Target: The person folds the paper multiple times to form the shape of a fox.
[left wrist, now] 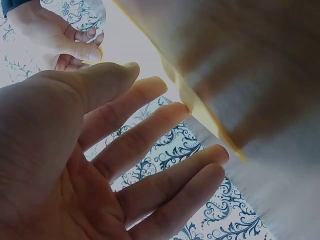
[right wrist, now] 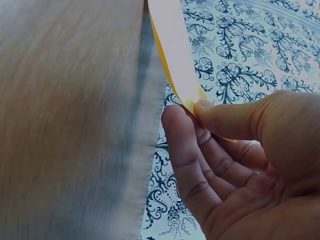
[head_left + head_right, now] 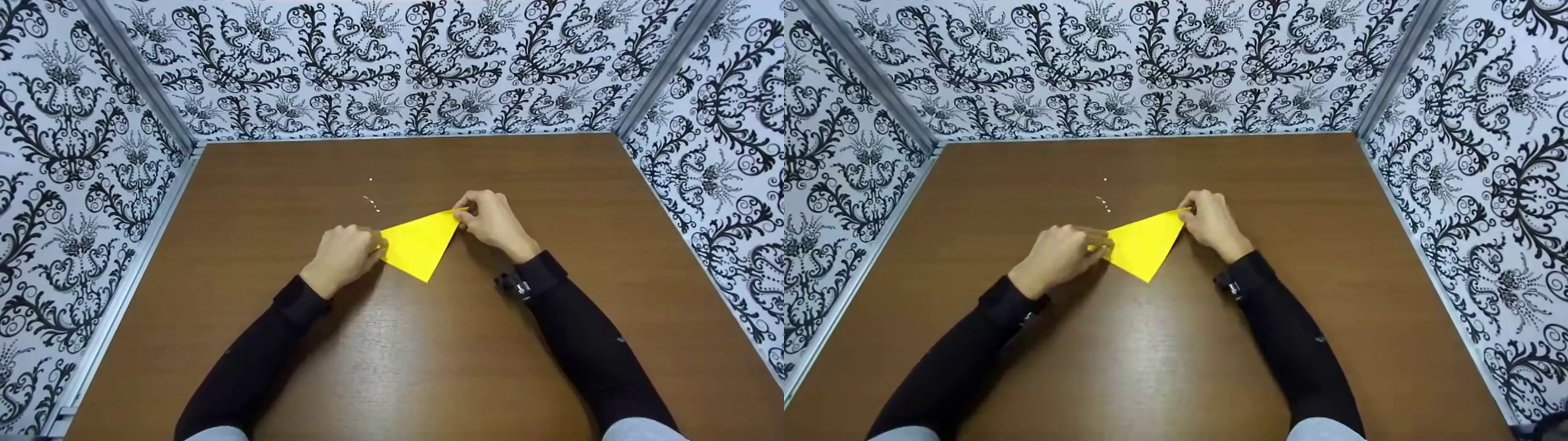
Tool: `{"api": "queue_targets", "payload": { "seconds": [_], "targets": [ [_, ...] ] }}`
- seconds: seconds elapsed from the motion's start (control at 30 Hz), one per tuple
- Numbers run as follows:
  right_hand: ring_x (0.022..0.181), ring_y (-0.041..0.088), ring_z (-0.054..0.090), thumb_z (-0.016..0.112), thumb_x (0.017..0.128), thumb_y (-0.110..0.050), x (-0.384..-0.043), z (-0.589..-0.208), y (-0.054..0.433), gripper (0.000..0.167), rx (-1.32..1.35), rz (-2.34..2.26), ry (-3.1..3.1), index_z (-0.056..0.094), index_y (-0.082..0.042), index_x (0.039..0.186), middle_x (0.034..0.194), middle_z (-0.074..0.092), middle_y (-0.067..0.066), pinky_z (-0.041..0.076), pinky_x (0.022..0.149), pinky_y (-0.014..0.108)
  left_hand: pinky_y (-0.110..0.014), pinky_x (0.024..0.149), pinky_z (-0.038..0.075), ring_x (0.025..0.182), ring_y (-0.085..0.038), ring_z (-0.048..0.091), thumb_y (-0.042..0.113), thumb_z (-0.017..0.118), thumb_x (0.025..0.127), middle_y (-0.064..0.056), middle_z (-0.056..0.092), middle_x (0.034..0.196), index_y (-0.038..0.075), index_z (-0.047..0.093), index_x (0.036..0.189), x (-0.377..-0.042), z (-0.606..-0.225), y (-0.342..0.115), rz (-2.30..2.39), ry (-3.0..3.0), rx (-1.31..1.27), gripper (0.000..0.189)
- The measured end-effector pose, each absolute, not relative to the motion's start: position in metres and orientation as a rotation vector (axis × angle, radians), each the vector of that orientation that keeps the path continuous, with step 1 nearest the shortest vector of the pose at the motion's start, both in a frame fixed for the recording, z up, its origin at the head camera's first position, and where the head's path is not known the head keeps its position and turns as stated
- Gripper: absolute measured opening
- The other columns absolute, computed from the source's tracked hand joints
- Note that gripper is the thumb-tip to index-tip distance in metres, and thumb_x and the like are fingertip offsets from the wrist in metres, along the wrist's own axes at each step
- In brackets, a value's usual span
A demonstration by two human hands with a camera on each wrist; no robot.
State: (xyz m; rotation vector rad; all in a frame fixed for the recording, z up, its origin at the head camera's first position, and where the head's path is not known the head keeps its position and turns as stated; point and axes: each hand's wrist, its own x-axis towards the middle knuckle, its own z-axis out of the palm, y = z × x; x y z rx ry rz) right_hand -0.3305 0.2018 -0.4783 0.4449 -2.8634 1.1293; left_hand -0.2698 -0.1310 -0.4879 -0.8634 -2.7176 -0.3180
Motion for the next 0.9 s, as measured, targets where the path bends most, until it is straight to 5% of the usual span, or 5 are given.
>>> {"api": "queue_targets", "payload": {
  "seconds": [0.33, 0.53, 0.9],
  "targets": [
    [0.082, 0.035, 0.082, 0.081, 0.111, -0.011, -0.329, -0.464, 0.205, 0.011, 0.437, 1.239, -2.738, 0.087, -0.006, 0.118, 0.102, 0.087, 0.019, 0.059, 0.066, 0.017, -0.051, 0.092, 0.074, 0.125, -0.037, 0.08, 0.027, 0.084, 0.11, -0.011, 0.084, 0.144, 0.015, 0.082, 0.146, -0.28, -0.464, -0.123, -0.429, -2.686, -0.727, 0.038],
    [0.09, 0.043, 0.083, 0.082, 0.11, -0.011, -0.327, -0.455, 0.205, 0.01, 0.473, 1.333, -2.604, 0.086, -0.004, 0.116, 0.101, 0.087, 0.018, 0.059, 0.066, 0.014, -0.049, 0.102, 0.072, 0.125, -0.037, 0.079, 0.029, 0.085, 0.11, -0.01, 0.084, 0.142, 0.013, 0.081, 0.146, -0.295, -0.45, -0.11, -0.509, -2.672, -0.663, 0.04],
    [0.083, 0.029, 0.082, 0.083, 0.108, -0.007, -0.319, -0.44, 0.203, 0.008, 0.545, 1.502, -2.394, 0.086, 0.0, 0.112, 0.106, 0.088, 0.019, 0.071, 0.077, 0.028, -0.045, 0.088, 0.069, 0.102, -0.034, 0.076, 0.031, 0.083, 0.11, -0.01, 0.087, 0.116, 0.012, 0.09, 0.122, -0.306, -0.438, -0.105, -0.652, -2.524, -0.626, 0.024]
  ]
}}
